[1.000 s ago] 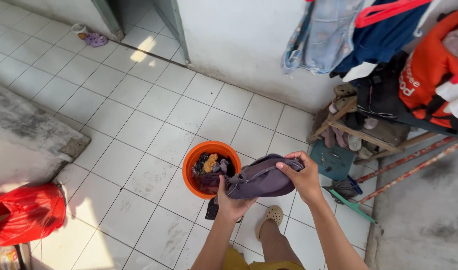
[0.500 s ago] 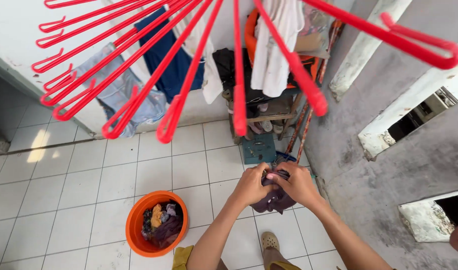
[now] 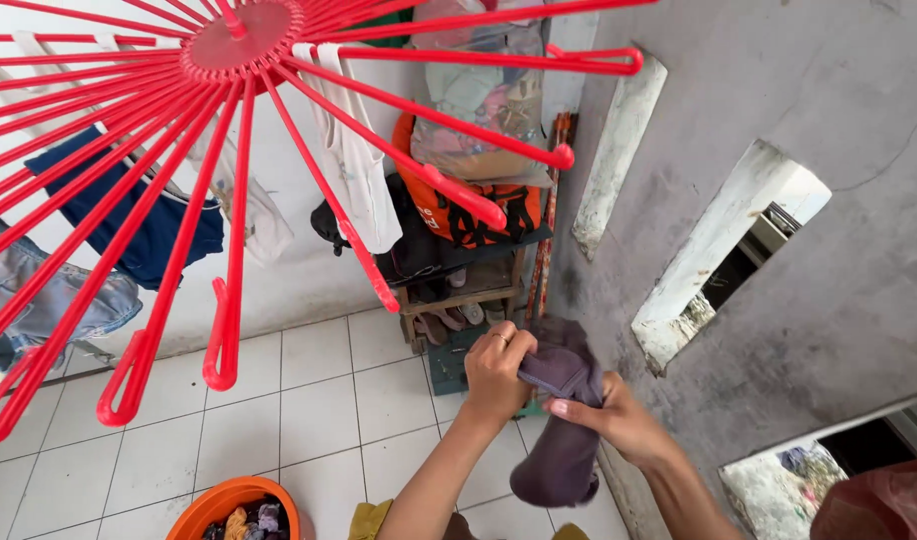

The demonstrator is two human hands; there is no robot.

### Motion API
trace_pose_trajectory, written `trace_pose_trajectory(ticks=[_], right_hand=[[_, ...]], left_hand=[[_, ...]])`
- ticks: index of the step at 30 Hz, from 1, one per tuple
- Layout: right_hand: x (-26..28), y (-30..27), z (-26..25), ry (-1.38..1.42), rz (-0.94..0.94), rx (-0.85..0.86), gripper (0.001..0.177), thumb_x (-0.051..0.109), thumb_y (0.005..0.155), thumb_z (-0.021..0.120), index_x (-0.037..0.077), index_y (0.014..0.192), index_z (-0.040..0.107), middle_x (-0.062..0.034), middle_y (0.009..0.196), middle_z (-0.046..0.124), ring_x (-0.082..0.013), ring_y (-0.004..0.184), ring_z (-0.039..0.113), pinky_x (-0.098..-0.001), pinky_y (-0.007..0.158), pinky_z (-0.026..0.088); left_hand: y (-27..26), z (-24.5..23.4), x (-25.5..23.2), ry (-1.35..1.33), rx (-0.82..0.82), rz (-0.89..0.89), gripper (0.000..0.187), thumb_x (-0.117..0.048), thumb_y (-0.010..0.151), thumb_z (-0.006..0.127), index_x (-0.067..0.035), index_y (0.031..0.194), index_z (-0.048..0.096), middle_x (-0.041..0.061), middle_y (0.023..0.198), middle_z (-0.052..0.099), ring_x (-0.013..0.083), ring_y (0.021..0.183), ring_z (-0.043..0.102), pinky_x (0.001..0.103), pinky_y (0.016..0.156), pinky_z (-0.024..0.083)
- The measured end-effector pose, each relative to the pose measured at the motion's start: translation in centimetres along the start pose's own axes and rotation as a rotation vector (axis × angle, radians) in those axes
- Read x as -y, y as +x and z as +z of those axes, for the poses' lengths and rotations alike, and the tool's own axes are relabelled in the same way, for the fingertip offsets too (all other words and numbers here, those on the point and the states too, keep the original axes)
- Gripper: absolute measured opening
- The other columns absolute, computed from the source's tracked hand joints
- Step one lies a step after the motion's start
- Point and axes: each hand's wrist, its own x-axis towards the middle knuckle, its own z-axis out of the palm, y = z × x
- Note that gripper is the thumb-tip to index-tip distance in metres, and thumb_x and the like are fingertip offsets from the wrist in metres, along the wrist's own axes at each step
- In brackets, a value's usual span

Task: The person takes wet clothes from an orange bucket, wrings them, and hangs each item on a red circular drying rack. The person handles multiple garments one at a time, spreading them out on the rack to dry.

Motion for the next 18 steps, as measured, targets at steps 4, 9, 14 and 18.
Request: trace_pose_trajectory(ticks=[4,9,14,18], right_hand=[[2.6,-0.4,-1.0,0.259,-0.154,-0.008,0.039,0.020,0.087,0.072,-0.013,0.106,0.081,-0.0253,0.090,0.081,-0.0301,0.082,0.075,-0.0369,0.077,0.057],[12.8,-3.4,1.9,-0.215,-0.489,-0.105,0.034,0.013,0.096,0.056,-0.001,0.120,0.074,-0.0160,0.137,0.073,-0.0265,0.137,0.062,-0.0415,0.116,0.043],[20.9,-0.4,1.1,-0.458,-0.894,-0.458,0.013,0.003,0.102,0.062,-0.004,0.091,0.062,-0.0283,0.125,0.069,-0.0350,0.122,0.069,-0.0436,0.107,0.055],[27.2,2.6,-1.4,-0.590,-1.090,-0.512,0.014,-0.003,0.116,0.061,-0.009,0.103,0.060,-0.0303,0.136,0.066,-0.0354,0.128,0.067,-0.0459,0.115,0.052]], left_hand=[[5.4,-6.5,-2.7,0.031,0.721,-0.465,0.039,-0.028,0.079,0.081,-0.019,0.113,0.063,0.004,0.095,0.058,0.0325,0.078,0.066,0.051,0.060,0.051],[10.5,-13.5,-2.6,-0.025,-0.152,-0.526,0.037,-0.033,0.087,0.077,-0.013,0.115,0.062,-0.001,0.090,0.067,0.0127,0.070,0.067,0.028,0.067,0.055],[15.6,-10.5,-1.5,0.088,-0.375,-0.271,0.067,-0.020,0.090,0.082,-0.006,0.145,0.046,0.013,0.140,0.050,0.0165,0.082,0.070,0.030,0.073,0.057],[20.4,-7.4,-0.6,0.135,-0.428,-0.141,0.086,-0.026,0.095,0.080,-0.003,0.159,0.027,0.018,0.168,0.029,0.0375,0.159,0.031,0.040,0.100,0.064]])
